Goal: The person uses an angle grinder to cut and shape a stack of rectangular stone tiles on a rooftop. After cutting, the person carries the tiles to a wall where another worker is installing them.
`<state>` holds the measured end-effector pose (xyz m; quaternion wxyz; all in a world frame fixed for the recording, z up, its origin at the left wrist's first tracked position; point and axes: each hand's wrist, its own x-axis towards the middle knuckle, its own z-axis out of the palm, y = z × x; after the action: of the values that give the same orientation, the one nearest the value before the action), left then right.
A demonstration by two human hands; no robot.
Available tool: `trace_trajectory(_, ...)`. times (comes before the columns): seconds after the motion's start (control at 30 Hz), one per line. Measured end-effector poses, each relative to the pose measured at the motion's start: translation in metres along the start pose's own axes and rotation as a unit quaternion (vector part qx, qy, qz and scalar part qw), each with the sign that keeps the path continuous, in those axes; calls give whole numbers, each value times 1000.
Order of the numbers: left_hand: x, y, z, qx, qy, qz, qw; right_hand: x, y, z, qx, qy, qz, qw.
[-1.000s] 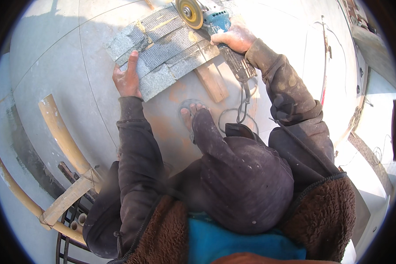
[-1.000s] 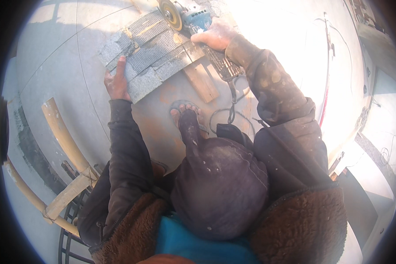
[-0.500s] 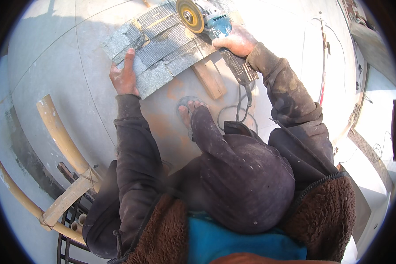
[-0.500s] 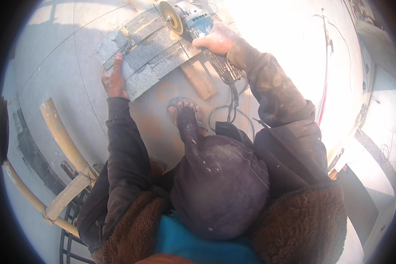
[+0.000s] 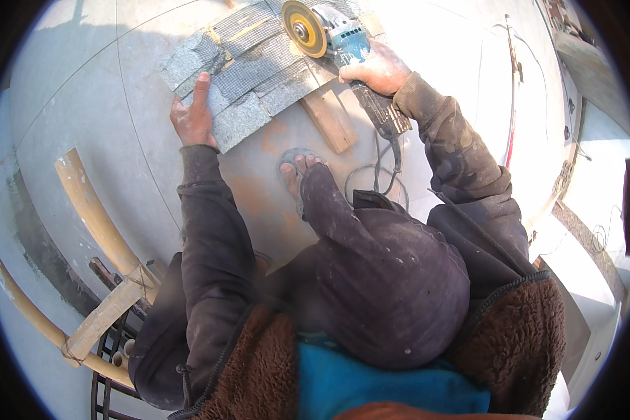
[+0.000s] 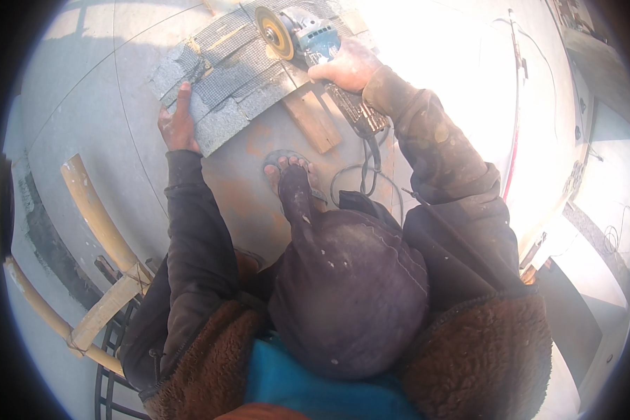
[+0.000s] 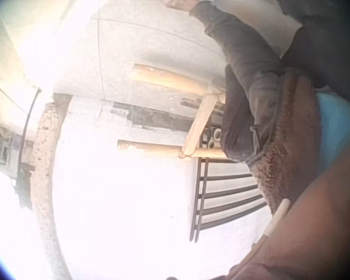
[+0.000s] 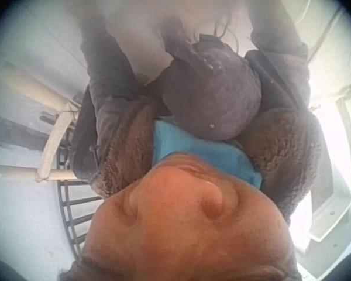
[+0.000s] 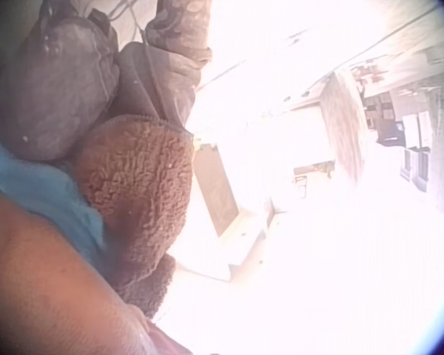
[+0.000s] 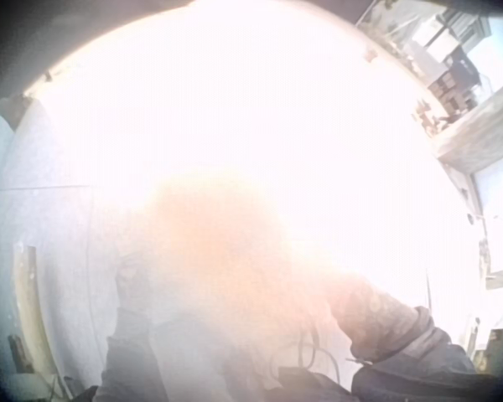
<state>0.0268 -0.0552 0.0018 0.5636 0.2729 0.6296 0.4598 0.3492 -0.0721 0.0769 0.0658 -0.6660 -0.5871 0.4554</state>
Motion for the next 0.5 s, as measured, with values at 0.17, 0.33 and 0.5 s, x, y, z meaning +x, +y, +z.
trace_trajectory(0.17, -2, 3, 3, 6, 11, -8, 1000, -5, 1, 1, -14, -1, -2, 1000)
trace_trajectory(0.33, -5, 5, 5, -3, 15, -6, 1000, -11, 4, 3, -11, 1, -11, 1000)
trace_trajectory(0.5, -2, 2, 4, -5, 24, -13, 1000, -17, 9, 7, -1, 14, -26, 1000)
